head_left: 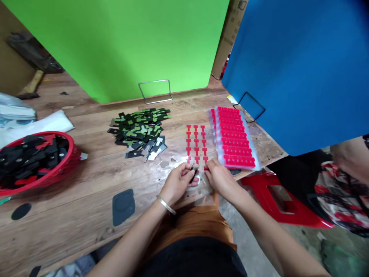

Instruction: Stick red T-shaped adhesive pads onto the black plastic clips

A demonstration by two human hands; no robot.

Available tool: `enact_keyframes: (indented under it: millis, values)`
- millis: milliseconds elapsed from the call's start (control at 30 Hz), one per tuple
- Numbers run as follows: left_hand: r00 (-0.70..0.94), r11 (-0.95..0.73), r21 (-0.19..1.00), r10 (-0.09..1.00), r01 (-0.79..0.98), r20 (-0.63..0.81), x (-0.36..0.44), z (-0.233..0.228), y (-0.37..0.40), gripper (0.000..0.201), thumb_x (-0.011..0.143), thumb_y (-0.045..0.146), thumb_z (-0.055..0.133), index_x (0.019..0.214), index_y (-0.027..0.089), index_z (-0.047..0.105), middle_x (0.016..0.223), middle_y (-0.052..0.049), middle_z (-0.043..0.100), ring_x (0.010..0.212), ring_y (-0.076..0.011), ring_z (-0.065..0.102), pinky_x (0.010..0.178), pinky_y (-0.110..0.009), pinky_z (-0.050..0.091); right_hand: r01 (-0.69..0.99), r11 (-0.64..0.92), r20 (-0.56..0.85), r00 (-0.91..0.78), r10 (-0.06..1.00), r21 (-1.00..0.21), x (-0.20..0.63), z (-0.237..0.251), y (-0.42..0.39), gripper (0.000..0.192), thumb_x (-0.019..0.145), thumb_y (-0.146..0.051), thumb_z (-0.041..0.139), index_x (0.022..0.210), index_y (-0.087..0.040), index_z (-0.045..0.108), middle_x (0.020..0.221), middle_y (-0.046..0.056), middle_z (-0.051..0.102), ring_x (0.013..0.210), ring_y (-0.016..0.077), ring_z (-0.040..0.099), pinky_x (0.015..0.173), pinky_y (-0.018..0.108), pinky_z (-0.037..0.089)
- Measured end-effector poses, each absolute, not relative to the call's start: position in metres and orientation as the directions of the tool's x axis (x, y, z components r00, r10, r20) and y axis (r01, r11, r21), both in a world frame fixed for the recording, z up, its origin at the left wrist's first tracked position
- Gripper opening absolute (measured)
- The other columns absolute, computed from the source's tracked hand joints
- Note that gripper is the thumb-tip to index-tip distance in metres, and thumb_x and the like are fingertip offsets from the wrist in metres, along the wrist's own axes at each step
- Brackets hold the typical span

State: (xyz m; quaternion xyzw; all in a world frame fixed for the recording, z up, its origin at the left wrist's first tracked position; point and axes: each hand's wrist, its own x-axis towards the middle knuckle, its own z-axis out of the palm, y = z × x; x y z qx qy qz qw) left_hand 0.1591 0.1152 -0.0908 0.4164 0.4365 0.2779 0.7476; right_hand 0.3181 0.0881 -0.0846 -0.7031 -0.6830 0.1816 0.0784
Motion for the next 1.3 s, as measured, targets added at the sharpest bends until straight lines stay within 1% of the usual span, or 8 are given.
enact_keyframes:
  millis: [100, 233, 333, 500, 633, 767, 933, 1300]
  values:
    - [0.471, 0.503, 0.864, 0.769, -0.027, -0.433, 0.154, -0.098, 0.116, 0.025, 0.069, 0.033, 0.065, 0.081, 0.016, 0.052, 0.077, 0.0, 0.057, 0.072, -0.0146, 0.062, 0.064, -0.029, 0.053, 0.887, 0.02, -0.107, -0.078, 0.991, -0.462, 0.316, -0.086, 0.087, 0.008, 0.077, -0.009, 0.049, 0.079, -0.016, 0.053, 0.082, 0.005, 0.054, 0.071, 0.0144, 0.051, 0.063, 0.023, 0.036]
    - [0.466, 0.502, 0.865, 0.768, -0.01, -0.44, 0.149, -0.099, 0.115, 0.023, 0.07, 0.032, 0.063, 0.082, 0.015, 0.052, 0.078, 0.0, 0.056, 0.072, -0.0143, 0.062, 0.063, -0.027, 0.053, 0.836, -0.008, -0.027, -0.008, 1.0, -0.548, 0.321, -0.094, 0.083, 0.013, 0.076, -0.008, 0.05, 0.085, -0.016, 0.054, 0.085, 0.005, 0.053, 0.076, 0.0146, 0.051, 0.067, 0.024, 0.038]
    - [0.467, 0.502, 0.865, 0.769, -0.016, -0.437, 0.155, -0.099, 0.116, 0.022, 0.072, 0.03, 0.062, 0.084, 0.016, 0.05, 0.076, 0.001, 0.055, 0.069, -0.0142, 0.063, 0.064, -0.029, 0.054, 0.841, -0.037, -0.017, 0.033, 0.999, -0.539, 0.325, -0.099, 0.084, 0.012, 0.078, -0.009, 0.048, 0.084, -0.016, 0.056, 0.085, 0.005, 0.053, 0.076, 0.0149, 0.051, 0.068, 0.024, 0.038]
    - [0.446, 0.496, 0.868, 0.785, -0.038, -0.429, 0.168, -0.102, 0.121, 0.022, 0.072, 0.03, 0.062, 0.084, 0.016, 0.049, 0.078, 0.0, 0.058, 0.067, -0.0149, 0.065, 0.064, -0.03, 0.055, 0.855, -0.017, -0.075, -0.025, 0.997, -0.519, 0.331, -0.101, 0.093, 0.009, 0.074, -0.009, 0.049, 0.073, -0.018, 0.053, 0.077, 0.003, 0.052, 0.07, 0.014, 0.05, 0.065, 0.023, 0.037]
    - [0.418, 0.515, 0.857, 0.787, -0.037, -0.454, 0.17, -0.1, 0.123, 0.019, 0.073, 0.028, 0.06, 0.083, 0.015, 0.05, 0.079, -0.001, 0.06, 0.067, -0.0149, 0.065, 0.062, -0.029, 0.055, 0.866, -0.015, -0.074, -0.026, 0.997, -0.5, 0.33, -0.098, 0.093, 0.009, 0.072, -0.01, 0.051, 0.076, -0.018, 0.053, 0.079, 0.003, 0.052, 0.069, 0.0143, 0.049, 0.063, 0.023, 0.036]
    - [0.408, 0.55, 0.832, 0.777, -0.069, -0.48, 0.169, -0.098, 0.124, 0.017, 0.073, 0.024, 0.062, 0.081, 0.014, 0.051, 0.076, -0.001, 0.06, 0.064, -0.0132, 0.065, 0.061, -0.028, 0.056, 0.887, -0.055, -0.032, 0.045, 0.998, -0.459, 0.322, -0.098, 0.082, 0.013, 0.078, -0.011, 0.048, 0.087, -0.017, 0.056, 0.088, 0.006, 0.053, 0.068, 0.0141, 0.049, 0.059, 0.023, 0.034]
    - [0.403, 0.556, 0.828, 0.776, -0.076, -0.484, 0.171, -0.098, 0.124, 0.012, 0.075, 0.02, 0.059, 0.082, 0.014, 0.051, 0.082, -0.003, 0.061, 0.063, -0.0115, 0.065, 0.06, -0.026, 0.056, 0.915, -0.058, -0.022, 0.054, 0.998, -0.399, 0.313, -0.101, 0.076, 0.019, 0.085, -0.014, 0.042, 0.078, -0.018, 0.059, 0.082, 0.005, 0.053, 0.068, 0.0147, 0.049, 0.058, 0.024, 0.033]
    - [0.39, 0.549, 0.834, 0.781, -0.055, -0.489, 0.172, -0.1, 0.124, 0.011, 0.076, 0.02, 0.058, 0.083, 0.013, 0.052, 0.087, -0.007, 0.065, 0.063, -0.0129, 0.066, 0.056, -0.023, 0.055, 0.877, -0.062, -0.004, 0.069, 0.998, -0.476, 0.315, -0.097, 0.082, 0.006, 0.077, -0.014, 0.049, 0.079, -0.017, 0.053, 0.083, 0.006, 0.051, 0.076, 0.0167, 0.05, 0.066, 0.026, 0.038]
